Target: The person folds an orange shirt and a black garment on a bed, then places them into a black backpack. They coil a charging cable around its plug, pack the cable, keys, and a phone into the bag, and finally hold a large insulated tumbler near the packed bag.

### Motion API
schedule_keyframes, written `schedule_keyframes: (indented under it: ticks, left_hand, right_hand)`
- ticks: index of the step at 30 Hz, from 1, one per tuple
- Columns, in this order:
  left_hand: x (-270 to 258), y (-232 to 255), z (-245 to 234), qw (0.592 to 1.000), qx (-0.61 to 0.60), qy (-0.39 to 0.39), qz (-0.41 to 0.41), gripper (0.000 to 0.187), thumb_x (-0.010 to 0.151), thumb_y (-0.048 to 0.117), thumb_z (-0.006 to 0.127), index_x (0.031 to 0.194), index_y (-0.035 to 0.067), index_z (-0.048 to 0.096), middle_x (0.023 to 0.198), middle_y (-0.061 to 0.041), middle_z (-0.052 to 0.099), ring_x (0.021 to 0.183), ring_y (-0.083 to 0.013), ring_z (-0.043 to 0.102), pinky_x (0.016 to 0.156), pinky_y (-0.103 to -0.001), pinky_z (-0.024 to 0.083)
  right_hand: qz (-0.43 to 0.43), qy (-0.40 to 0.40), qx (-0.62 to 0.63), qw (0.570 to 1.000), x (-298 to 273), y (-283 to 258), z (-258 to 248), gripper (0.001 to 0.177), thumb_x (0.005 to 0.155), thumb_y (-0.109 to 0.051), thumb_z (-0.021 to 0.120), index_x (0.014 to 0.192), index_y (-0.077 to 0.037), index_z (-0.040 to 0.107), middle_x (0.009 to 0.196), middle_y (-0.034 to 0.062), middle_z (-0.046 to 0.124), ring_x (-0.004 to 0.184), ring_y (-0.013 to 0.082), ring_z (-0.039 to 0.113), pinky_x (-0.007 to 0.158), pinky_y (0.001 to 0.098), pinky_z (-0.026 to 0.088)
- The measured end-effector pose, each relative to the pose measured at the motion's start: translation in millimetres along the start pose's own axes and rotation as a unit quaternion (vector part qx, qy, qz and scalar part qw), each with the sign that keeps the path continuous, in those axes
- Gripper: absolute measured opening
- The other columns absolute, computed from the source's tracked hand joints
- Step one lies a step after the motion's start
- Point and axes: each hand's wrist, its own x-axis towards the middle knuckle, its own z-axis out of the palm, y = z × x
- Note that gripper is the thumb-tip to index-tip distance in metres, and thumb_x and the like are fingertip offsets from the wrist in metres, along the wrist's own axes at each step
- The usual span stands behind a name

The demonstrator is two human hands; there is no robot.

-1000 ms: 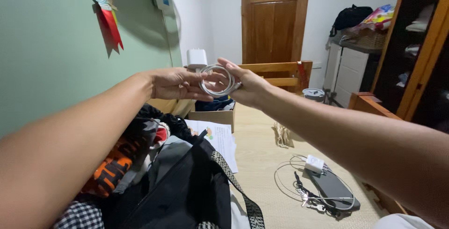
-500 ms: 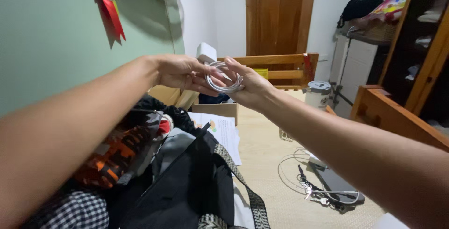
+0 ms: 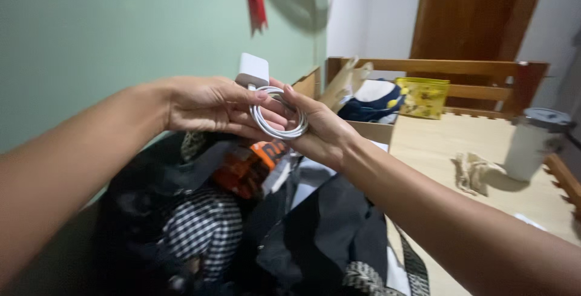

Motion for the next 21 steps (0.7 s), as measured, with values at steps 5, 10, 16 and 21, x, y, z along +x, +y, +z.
schedule_keyframes:
  ticks: [5,10,16,21]
  left_hand:
    - [-60,-7,12,0.996,-0.049,0.076,-0.012,0.042,0.092,0.024,0.059,0.122,-0.006,0.063,0.109,-0.026,0.076,0.098,-0.0286,0.078,0.087,-0.041,0.057]
    - [-86,-40,47,0.982,-0.13,0.126,-0.042,0.037,0.095,0.023,0.06,0.119,-0.004,0.067,0.106,-0.022,0.079,0.094,-0.0275,0.079,0.084,-0.04,0.059]
    - [-79,-63,65,0.977,-0.156,0.144,-0.037,0.036,0.101,0.029,0.05,0.12,0.001,0.063,0.102,-0.016,0.076,0.089,-0.0263,0.078,0.078,-0.041,0.065]
    - [-68,-74,69,0.98,-0.175,0.087,-0.027,0.034,0.102,0.022,0.048,0.132,0.009,0.06,0.105,-0.015,0.078,0.088,-0.0254,0.079,0.078,-0.041,0.064]
  right_hand:
    - [0.041,-0.018,-0.086,0.995,-13,21,35,0.053,0.107,-0.032,0.037,0.158,-0.02,0.033,0.141,0.0173,0.056,0.125,0.0276,0.062,0.101,0.0435,0.055]
    - [0.104,-0.063,-0.112,0.986,-32,41,43,0.057,0.107,-0.028,0.039,0.162,-0.024,0.026,0.139,0.0195,0.059,0.121,0.0288,0.065,0.098,0.0454,0.058]
    - [0.155,-0.038,0.029,0.987,-48,45,26,0.059,0.106,-0.023,0.051,0.162,-0.014,0.034,0.13,0.0163,0.064,0.114,0.0218,0.071,0.101,0.0377,0.06]
    - [0.198,0.046,-0.065,0.977,-47,38,18,0.037,0.099,-0.03,0.066,0.129,-0.009,0.06,0.108,0.0082,0.07,0.098,0.0171,0.071,0.087,0.0318,0.063]
